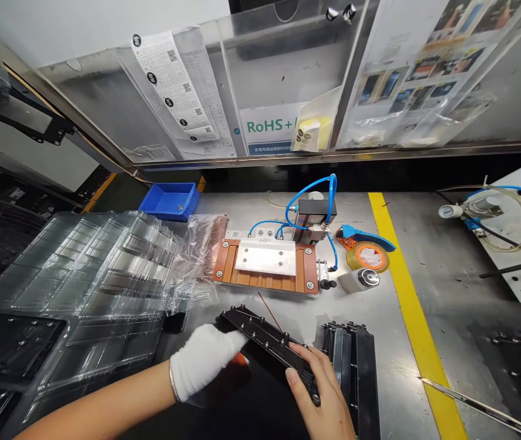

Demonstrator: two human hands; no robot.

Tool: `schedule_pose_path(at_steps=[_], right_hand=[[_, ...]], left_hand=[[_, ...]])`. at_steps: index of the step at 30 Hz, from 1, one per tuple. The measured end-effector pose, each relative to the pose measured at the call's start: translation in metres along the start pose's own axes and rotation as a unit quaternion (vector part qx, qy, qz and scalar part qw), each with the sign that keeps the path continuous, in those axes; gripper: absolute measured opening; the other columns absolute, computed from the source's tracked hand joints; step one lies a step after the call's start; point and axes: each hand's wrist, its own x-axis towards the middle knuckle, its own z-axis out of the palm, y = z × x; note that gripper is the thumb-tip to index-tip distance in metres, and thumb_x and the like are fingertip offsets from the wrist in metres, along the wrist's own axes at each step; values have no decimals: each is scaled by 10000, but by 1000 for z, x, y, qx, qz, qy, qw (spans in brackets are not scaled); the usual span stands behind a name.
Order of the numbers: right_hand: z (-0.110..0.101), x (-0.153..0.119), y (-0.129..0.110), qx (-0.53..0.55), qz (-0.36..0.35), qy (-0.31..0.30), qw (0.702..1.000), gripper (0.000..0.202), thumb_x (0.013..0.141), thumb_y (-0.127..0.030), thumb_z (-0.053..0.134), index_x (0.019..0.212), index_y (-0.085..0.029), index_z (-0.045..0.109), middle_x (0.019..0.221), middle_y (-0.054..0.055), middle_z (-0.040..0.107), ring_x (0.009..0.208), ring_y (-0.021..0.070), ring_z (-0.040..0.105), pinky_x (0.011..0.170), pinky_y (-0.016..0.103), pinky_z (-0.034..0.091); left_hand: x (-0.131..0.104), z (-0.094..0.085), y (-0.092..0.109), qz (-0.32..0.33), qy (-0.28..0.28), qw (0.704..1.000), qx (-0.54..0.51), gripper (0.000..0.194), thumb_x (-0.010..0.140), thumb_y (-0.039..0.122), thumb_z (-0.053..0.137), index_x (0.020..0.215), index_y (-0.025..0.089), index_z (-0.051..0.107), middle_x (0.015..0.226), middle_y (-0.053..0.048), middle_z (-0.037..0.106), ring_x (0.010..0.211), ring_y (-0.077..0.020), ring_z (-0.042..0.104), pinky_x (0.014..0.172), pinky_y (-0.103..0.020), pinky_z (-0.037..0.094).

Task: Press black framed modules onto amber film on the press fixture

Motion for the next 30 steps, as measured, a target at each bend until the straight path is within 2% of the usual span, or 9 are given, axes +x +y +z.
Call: schedule_pose_path(at_steps=[3, 5, 8, 13, 17, 21, 25, 27, 30], right_hand=[[3, -3, -8, 25, 8, 34, 999, 463, 835, -663, 492, 1125, -343, 660, 1270, 43, 578, 1269, 306, 499, 1147, 529, 297], [6, -4, -12, 41, 8, 35, 999, 458, 828, -670, 498, 1101, -345, 669, 1241, 35, 594, 1252, 299, 509, 1137, 510, 309], [11, -5, -15, 68, 3, 38, 997, 454, 828, -671, 503, 1085, -338, 674, 1206, 27, 621, 1238, 285, 521, 1121, 464, 336], [21, -10, -21, 101, 15, 39, 994, 447, 829, -670, 516, 1089, -344, 676, 1239, 11, 628, 1272, 284, 499, 1106, 416, 361], [35, -10, -24, 109, -3, 35, 993, 425, 846, -650, 516, 1071, -332, 683, 1196, 15, 655, 1231, 274, 536, 1076, 389, 400], [41, -1, -19, 89, -39, 5, 995, 391, 887, -596, 498, 1115, -326, 665, 1202, 23, 658, 1213, 253, 557, 1056, 378, 433], [31, 5, -7, 34, -63, -23, 997, 392, 906, -558, 487, 1194, -334, 632, 1269, 30, 628, 1241, 246, 550, 1072, 394, 441], [23, 5, -2, 11, -70, -26, 997, 400, 911, -553, 480, 1204, -328, 632, 1287, 37, 624, 1249, 246, 553, 1070, 393, 450], [13, 3, 1, -20, -77, -36, 996, 409, 908, -545, 490, 1217, -318, 636, 1301, 49, 626, 1253, 248, 562, 1056, 382, 469]], left_hand=[[-5, 3, -13, -43, -51, 997, 29, 251, 871, 163, 517, 1095, 169, 628, 695, -68, 698, 619, -268, 687, 563, -338, 528], [-6, 6, -11, -31, -49, 998, 40, 207, 823, 64, 501, 935, 128, 663, 710, -104, 689, 688, -287, 688, 616, -363, 528], [-5, 9, -2, -15, -39, 999, 35, 161, 792, 44, 516, 803, 111, 662, 774, -140, 690, 794, -310, 683, 688, -396, 534], [4, 9, 13, -10, -7, 1000, -12, 241, 826, 104, 529, 1023, 125, 665, 877, -146, 720, 783, -316, 699, 641, -406, 552], [9, 17, 35, 24, 31, 998, -55, 279, 897, 133, 470, 1108, 158, 650, 1030, -139, 719, 861, -267, 697, 719, -379, 559], [14, 27, 50, 45, 68, 990, -114, 271, 944, 281, 504, 1181, 213, 617, 1146, -103, 686, 947, -203, 667, 805, -344, 554], [20, 28, 39, 57, 84, 981, -168, 287, 957, 227, 456, 1194, 275, 610, 1188, -64, 684, 1029, -180, 646, 856, -308, 536], [18, 25, 27, 57, 68, 982, -167, 318, 931, 193, 470, 1209, 274, 601, 1162, -44, 701, 1025, -182, 652, 858, -293, 533], [9, 22, 6, 39, 37, 985, -162, 299, 857, 236, 585, 1152, 243, 631, 1064, -43, 730, 961, -212, 672, 848, -316, 539]])
